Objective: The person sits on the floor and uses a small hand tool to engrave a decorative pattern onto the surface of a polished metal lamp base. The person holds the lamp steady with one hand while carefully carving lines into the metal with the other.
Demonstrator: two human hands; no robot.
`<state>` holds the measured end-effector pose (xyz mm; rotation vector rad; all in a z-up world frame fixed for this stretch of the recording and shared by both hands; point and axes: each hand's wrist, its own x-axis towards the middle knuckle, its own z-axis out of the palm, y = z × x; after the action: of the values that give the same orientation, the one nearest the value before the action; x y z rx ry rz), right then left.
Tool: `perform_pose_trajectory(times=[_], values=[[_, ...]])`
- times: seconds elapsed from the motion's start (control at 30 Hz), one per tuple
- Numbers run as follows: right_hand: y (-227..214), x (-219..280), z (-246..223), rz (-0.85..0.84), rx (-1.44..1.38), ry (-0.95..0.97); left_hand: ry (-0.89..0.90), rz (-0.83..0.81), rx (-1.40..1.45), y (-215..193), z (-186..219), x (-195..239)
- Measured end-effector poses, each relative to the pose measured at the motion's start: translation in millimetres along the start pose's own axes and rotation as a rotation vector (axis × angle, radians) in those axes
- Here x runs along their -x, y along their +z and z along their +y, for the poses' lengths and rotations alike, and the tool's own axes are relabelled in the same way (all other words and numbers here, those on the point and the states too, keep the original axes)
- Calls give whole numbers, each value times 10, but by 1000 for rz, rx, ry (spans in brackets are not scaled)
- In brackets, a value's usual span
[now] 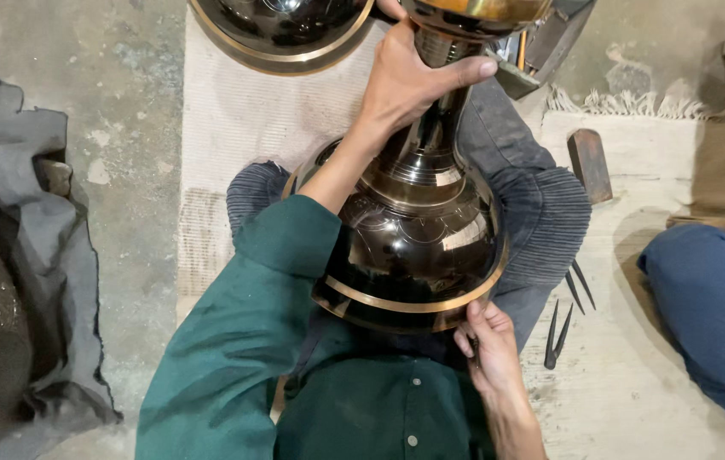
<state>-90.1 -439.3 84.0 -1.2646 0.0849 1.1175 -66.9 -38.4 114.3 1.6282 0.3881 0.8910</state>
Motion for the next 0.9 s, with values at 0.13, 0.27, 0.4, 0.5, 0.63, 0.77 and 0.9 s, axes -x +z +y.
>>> perform_pose_trajectory(times=[0.13,0.27,0.4,0.5,0.63,0.77,0.9], values=[[-58,8,-233,39,255,164,-40,-6,71,39,16,-16],[5,105,-640,-19,706,72,-85,10,11,12,4,7],[315,135,-942,43,570,-301,-72,30,-2,19,8,-12],[671,3,-1016,63,437,-422,-23,49,4,26,30,-12],[1097,-256,-1079,18,508,-534,-59,59,-27,12,59,-16],[1363,-444,-1060,26,618,-582,-100,40,-43,16,46,-12],[1474,-502,-1074,29,585,-535,24,87,-22,30,-23,17]])
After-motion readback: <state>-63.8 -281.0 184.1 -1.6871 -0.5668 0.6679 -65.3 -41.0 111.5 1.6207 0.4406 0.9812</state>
